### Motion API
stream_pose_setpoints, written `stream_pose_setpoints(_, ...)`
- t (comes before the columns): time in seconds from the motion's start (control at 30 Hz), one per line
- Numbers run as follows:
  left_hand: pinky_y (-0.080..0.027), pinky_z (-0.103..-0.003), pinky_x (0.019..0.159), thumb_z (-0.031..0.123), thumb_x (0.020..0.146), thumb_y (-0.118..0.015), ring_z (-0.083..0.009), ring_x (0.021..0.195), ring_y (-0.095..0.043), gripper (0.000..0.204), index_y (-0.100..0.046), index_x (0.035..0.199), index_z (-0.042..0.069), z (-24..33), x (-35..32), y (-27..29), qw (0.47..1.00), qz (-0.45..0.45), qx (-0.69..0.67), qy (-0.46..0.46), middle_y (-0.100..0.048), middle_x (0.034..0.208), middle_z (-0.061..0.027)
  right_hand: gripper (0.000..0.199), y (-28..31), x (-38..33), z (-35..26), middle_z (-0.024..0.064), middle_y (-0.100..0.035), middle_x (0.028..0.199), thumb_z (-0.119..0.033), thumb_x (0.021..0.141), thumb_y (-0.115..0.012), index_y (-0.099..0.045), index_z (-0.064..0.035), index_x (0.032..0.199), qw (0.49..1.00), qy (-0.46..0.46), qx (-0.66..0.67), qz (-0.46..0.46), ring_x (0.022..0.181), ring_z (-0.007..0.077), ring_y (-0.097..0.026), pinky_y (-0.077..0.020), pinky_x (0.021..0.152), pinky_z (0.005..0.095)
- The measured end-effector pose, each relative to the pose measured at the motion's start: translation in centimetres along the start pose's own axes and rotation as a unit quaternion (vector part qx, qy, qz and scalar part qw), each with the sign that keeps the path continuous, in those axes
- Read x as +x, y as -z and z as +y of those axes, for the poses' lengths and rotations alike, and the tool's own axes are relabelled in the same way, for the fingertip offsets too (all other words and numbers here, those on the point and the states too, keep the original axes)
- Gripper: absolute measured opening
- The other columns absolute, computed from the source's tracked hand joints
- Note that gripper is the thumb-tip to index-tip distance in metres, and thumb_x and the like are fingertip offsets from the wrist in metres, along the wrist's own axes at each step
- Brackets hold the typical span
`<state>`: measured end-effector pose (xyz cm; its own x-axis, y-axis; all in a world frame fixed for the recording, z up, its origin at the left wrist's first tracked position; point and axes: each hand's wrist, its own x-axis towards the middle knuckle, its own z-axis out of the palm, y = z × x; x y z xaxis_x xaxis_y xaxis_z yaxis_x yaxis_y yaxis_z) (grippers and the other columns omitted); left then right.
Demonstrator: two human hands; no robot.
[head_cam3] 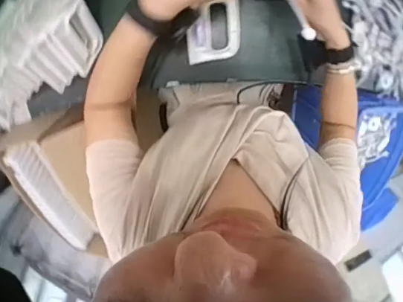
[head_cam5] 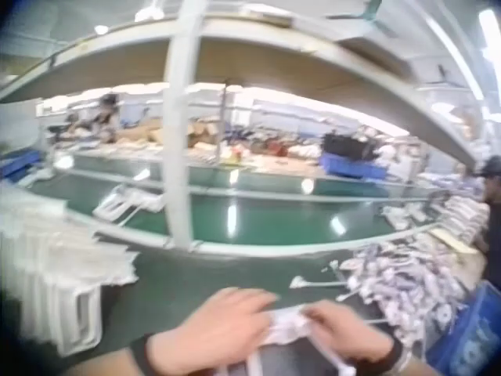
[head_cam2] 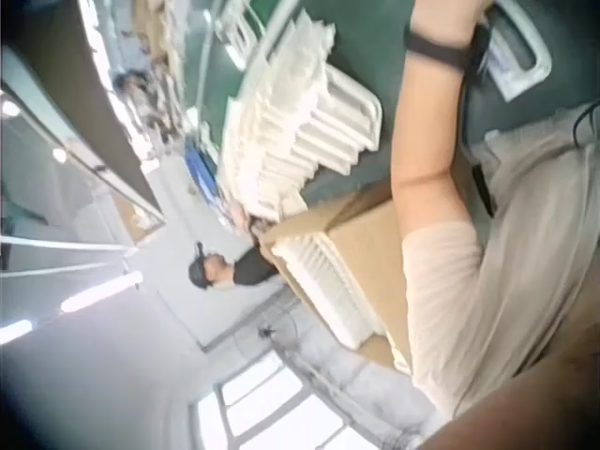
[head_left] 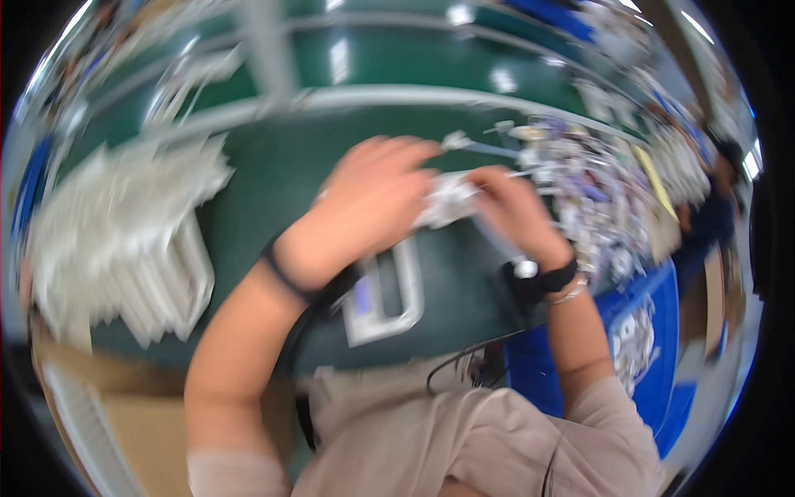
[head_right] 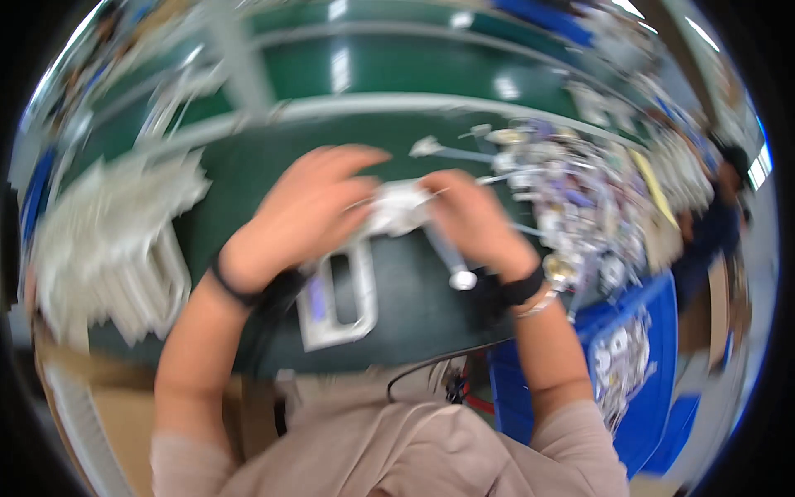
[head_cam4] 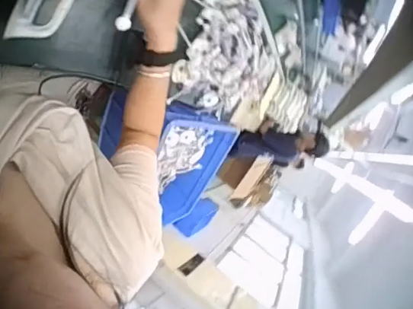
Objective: Assembling white plastic parts with internal wiring and components on a factory assembly line.
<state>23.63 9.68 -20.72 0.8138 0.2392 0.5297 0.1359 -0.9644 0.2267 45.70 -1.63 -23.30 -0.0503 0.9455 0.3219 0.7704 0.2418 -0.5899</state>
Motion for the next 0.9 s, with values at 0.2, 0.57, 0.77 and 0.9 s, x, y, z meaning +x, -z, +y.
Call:
stream_pose_setpoints(0.2, -0.04, -0.048, 0.094, 0.025, 0.085, -0.057, -0.0276, 0.116, -0.05, 0.023, -0.071, 0.087, 0.007, -2.2, -0.9, -7.1, 0.978, -0.166, 0.043, 0.12, -0.048, 0.132, -0.0145, 0.021, -2.3, 2.5, 1.5, 0.0146, -0.066, 0.094, -0.004, 0.087, -0.057, -0.059, 0.0019, 0.106, 0.995, -0.06, 0.076, -0.001, 0.087, 0.021, -0.066, -0.0511, 0.077, 0.031)
stream_pose_setpoints(0.57, -0.05, -0.041, 0.083, 0.009, 0.078, -0.051, -0.0365, 0.091, -0.062, 0.022, -0.067, 0.078, -0.006, -2.6, 1.2, -6.6, 0.949, -0.256, -0.069, 0.174, -0.054, 0.126, -0.0204, 0.03, -3.8, 0.2, 1.4, 0.0096, -0.066, 0.102, -0.001, 0.074, -0.059, -0.061, -0.0076, 0.104, 0.966, 0.169, -0.197, 0.016, 0.087, 0.0267, -0.065, -0.0533, 0.073, 0.0341)
stream_pose_setpoints(0.77, -0.051, -0.04, 0.082, 0.009, 0.077, -0.051, -0.0359, 0.091, -0.062, 0.022, -0.067, 0.079, -0.007, -2.4, 1.2, -7.4, 0.958, -0.229, -0.07, 0.155, -0.055, 0.125, -0.0182, 0.033, -4.6, -1.6, 0.8, 0.0128, -0.062, 0.112, -0.002, 0.074, -0.058, -0.06, -0.003, 0.107, 0.953, 0.162, -0.257, 0.001, 0.099, 0.0271, -0.063, -0.0522, 0.081, 0.0349)
stream_pose_setpoints(0.9, -0.049, -0.04, 0.085, 0.01, 0.078, -0.052, -0.0367, 0.093, -0.062, 0.023, -0.067, 0.087, -0.006, -2.3, 1.1, -7.3, 0.955, -0.232, -0.06, 0.176, -0.054, 0.125, -0.0206, 0.038, -4.8, -2.2, -0.4, 0.0155, -0.058, 0.117, 0.0, 0.074, -0.056, -0.058, -0.0012, 0.111, 0.948, 0.146, -0.281, -0.01, 0.107, 0.0292, -0.059, -0.0494, 0.088, 0.0364)
